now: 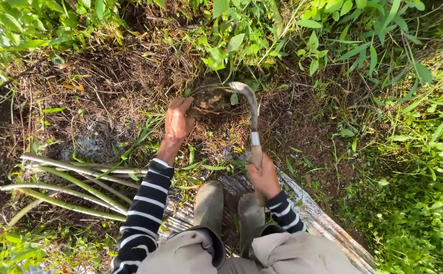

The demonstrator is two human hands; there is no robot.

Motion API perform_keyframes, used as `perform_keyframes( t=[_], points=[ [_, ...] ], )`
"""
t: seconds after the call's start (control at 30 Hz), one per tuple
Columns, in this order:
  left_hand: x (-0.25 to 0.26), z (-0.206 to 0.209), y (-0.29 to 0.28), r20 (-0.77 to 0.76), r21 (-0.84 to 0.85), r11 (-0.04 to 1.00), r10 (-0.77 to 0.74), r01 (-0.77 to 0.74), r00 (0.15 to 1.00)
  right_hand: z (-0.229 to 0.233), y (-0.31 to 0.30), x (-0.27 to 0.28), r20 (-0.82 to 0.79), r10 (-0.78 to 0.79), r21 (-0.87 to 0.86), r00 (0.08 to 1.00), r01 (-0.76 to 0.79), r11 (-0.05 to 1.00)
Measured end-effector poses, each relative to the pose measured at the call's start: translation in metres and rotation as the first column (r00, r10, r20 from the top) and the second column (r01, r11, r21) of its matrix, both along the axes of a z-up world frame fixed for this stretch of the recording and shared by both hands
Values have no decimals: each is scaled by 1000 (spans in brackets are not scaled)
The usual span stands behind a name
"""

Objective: The person uses a sickle to cut weeds and grass at the base of plants in a garden bed. They pull the cut vegetation by hand and place it onto a white plastic sheet laid on the ground.

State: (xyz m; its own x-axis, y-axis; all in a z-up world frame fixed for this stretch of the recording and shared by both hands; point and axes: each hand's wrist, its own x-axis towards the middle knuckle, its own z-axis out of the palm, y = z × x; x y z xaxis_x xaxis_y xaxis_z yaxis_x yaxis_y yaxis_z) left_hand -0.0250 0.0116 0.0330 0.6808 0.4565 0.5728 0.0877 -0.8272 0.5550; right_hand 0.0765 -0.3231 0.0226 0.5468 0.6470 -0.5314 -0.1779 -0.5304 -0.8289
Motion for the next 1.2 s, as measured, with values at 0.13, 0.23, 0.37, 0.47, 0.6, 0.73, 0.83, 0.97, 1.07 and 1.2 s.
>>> perform_keyframes(
  t=[0.13, 0.23, 0.37, 0.47, 0.6, 0.73, 0.83, 0.97, 1.07, 1.2],
  points=[
    [-5, -30, 4, 31, 89, 996, -32, 29, 999, 27, 33, 6, -2, -59, 54, 998, 59, 997],
    [-13, -26, 1, 215, 145, 989, -39, 7, 976, 46, 51, 5, -69, -40, 81, 997, 46, 996],
    [-35, 19, -6, -17, -87, 996, -5, 4, 1000, 67, 7, -15, -82, -59, 27, 995, 61, 998],
    [-52, 3, -19, -91, -186, 981, 41, -57, 995, 77, 11, -15, -113, -97, 38, 989, 101, 994],
    [-59, -21, -10, 17, -20, 998, 66, -66, 998, 45, 36, -1, -78, -64, 124, 995, 73, 990],
    [-82, -1, -13, -206, -161, 971, 141, -176, 968, 77, -6, -28, -111, -61, 24, 992, 64, 998],
    [-78, 34, -25, -353, -90, 967, 192, -238, 915, 57, -16, -19, -78, -120, 32, 990, 123, 992],
    [-47, 120, -44, -800, 138, 962, 248, -235, 546, 61, -4, 6, 55, -171, 105, 984, 164, 981],
    [-8, 154, -70, -852, 330, 940, 335, -83, 402, 71, -3, 7, 46, -198, 94, 979, 193, 977],
    [65, 145, -102, -801, 464, 878, 358, 120, 480, 77, 1, 2, 44, -193, 83, 980, 189, 979]
  ],
)
